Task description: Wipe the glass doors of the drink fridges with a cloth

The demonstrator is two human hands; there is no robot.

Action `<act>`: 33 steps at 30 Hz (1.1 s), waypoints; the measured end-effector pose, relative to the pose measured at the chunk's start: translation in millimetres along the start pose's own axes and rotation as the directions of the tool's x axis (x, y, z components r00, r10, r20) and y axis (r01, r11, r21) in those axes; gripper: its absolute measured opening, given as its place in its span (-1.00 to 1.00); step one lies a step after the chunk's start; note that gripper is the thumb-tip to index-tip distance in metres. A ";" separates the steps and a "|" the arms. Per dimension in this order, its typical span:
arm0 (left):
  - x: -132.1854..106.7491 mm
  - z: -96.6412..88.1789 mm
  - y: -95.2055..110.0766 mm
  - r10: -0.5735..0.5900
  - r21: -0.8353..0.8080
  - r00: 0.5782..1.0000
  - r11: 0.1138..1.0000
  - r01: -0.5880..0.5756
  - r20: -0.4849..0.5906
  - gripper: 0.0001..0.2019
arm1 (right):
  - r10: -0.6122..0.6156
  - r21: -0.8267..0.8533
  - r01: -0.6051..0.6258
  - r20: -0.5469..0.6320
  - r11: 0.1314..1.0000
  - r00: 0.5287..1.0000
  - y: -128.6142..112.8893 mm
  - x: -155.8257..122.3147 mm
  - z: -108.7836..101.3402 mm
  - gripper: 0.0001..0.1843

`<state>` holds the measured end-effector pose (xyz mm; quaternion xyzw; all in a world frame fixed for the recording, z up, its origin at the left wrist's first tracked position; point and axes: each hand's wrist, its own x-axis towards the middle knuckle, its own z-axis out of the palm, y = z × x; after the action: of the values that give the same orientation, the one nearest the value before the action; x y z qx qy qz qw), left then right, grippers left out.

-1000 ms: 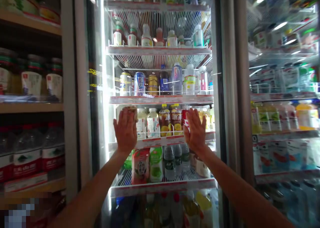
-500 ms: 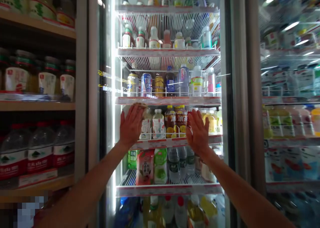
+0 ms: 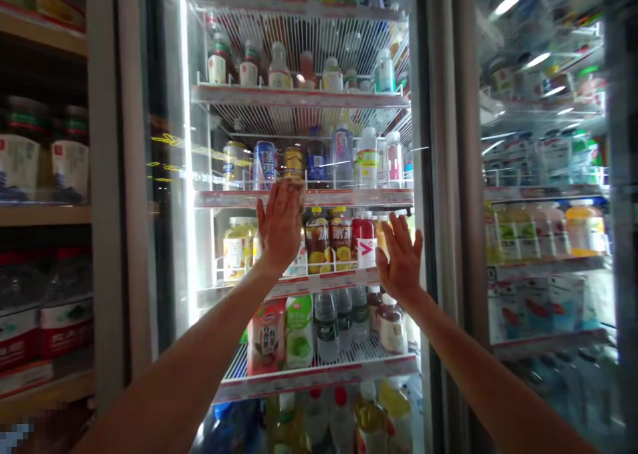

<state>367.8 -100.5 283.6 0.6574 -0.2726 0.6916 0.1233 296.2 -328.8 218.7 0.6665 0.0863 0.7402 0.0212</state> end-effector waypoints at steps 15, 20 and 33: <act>22.4 33.2 89.0 0.548 -0.143 0.811 0.836 -0.529 0.206 -0.51 | 0.062 -0.071 -0.061 0.008 0.996 0.998 38.5 -4.5 -26.3 -0.38; 38.7 43.5 106.2 0.299 -0.085 0.944 0.953 -0.289 0.140 -0.52 | 0.079 -0.106 -0.078 0.008 0.991 0.997 53.1 -7.0 -35.6 -0.39; 50.4 67.1 170.9 0.571 -0.213 0.796 0.819 -0.533 0.203 -0.54 | 0.076 -0.112 -0.079 -0.035 0.991 0.996 74.8 -13.7 -43.2 -0.39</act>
<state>328.6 -286.5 295.3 0.6225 -0.5158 0.5840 -0.0731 261.3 -408.7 212.8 0.6555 0.0184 0.7544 0.0289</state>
